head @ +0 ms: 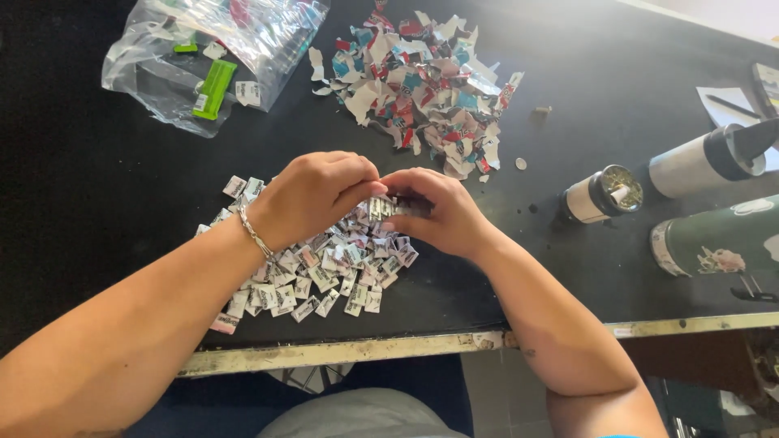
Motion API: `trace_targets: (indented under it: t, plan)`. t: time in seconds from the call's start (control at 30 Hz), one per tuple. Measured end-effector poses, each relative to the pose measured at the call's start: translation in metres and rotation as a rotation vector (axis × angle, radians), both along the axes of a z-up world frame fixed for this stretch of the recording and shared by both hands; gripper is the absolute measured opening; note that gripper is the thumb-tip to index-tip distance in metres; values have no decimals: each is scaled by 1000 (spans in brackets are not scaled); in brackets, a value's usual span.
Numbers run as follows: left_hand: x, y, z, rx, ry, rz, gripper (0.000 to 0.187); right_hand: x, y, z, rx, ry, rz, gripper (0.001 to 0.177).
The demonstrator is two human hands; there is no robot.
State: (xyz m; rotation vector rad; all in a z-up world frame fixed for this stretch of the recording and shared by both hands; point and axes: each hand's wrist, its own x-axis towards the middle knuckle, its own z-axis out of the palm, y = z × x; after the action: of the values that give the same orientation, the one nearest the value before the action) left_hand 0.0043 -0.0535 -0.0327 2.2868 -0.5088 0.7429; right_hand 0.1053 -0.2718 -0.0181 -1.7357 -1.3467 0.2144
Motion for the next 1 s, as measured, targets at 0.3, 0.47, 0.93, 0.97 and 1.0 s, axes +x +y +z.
trace_targets:
  t: [0.3, 0.47, 0.93, 0.97, 1.0]
  plan:
    - [-5, -6, 6, -391, 337, 63, 22, -10, 7, -16, 59, -279, -207, 42]
    - [-4, -7, 4, -448, 406, 136, 20, -17, 16, -10, 100, -268, -244, 45]
    - [-8, -6, 8, -482, 399, 133, 21, -25, 16, -20, 131, -227, -246, 49]
    - [-9, -8, 11, -391, 329, 98, 23, -22, 15, -18, 113, -148, -236, 53]
    - [-10, -11, 15, -300, 258, 65, 38, -19, 13, -15, 96, -70, -225, 58]
